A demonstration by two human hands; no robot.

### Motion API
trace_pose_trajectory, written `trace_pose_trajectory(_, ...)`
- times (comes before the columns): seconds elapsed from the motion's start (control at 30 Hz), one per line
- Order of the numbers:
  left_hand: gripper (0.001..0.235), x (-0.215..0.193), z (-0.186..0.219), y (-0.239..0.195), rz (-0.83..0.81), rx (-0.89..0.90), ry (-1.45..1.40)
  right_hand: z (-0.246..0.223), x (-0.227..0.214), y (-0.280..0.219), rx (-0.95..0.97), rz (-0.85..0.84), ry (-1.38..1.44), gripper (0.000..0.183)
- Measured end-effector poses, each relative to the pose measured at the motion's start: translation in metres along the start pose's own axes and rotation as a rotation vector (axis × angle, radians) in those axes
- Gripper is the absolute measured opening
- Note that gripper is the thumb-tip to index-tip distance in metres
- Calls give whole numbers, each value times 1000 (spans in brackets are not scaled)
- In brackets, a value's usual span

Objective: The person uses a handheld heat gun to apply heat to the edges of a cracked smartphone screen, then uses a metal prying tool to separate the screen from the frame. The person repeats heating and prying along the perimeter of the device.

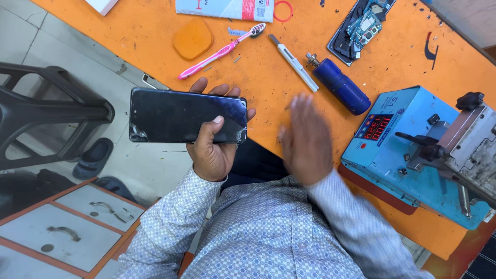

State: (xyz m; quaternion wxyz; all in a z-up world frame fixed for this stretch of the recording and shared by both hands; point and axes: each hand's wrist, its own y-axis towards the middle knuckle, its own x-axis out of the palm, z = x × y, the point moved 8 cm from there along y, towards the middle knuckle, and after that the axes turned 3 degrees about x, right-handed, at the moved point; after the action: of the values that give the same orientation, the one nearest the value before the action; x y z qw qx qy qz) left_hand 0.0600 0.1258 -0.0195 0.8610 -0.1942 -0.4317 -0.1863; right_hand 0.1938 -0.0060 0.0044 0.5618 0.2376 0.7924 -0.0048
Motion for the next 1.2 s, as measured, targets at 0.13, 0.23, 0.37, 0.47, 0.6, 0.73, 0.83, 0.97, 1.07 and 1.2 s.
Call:
trace_pose_trajectory(0.13,70,-7,-5,9,40,43,-24,-19,2,-68,-285,-297,408,34)
trace_pose_trajectory(0.23,72,-8,-12,4,53,4,-12,11,-15,-78,46,-82,381,34)
trace_pose_trajectory(0.37,74,20,-9,1,-31,7,50,18,-30,-11,149,105,62,42)
trace_pose_trajectory(0.47,76,31,-3,-17,-98,11,126,29,-37,36,172,166,-280,49)
trace_pose_trajectory(0.6,78,50,3,-24,-184,-27,113,64,-17,54,398,-9,-301,54)
trace_pose_trajectory(0.73,73,83,13,-29,-212,-116,56,71,-6,36,472,-49,-291,55)
trace_pose_trajectory(0.83,62,127,37,-39,-373,-179,203,51,-37,22,434,33,-13,57)
trace_pose_trajectory(0.97,62,141,50,-65,-174,-150,-86,5,-89,-26,473,31,503,49)
trace_pose_trajectory(1.07,61,122,27,-53,-135,-126,-70,-37,-117,-46,177,263,692,44)
trace_pose_trajectory(1.2,63,98,5,-37,-175,-82,-1,-59,-107,-52,-142,155,456,45)
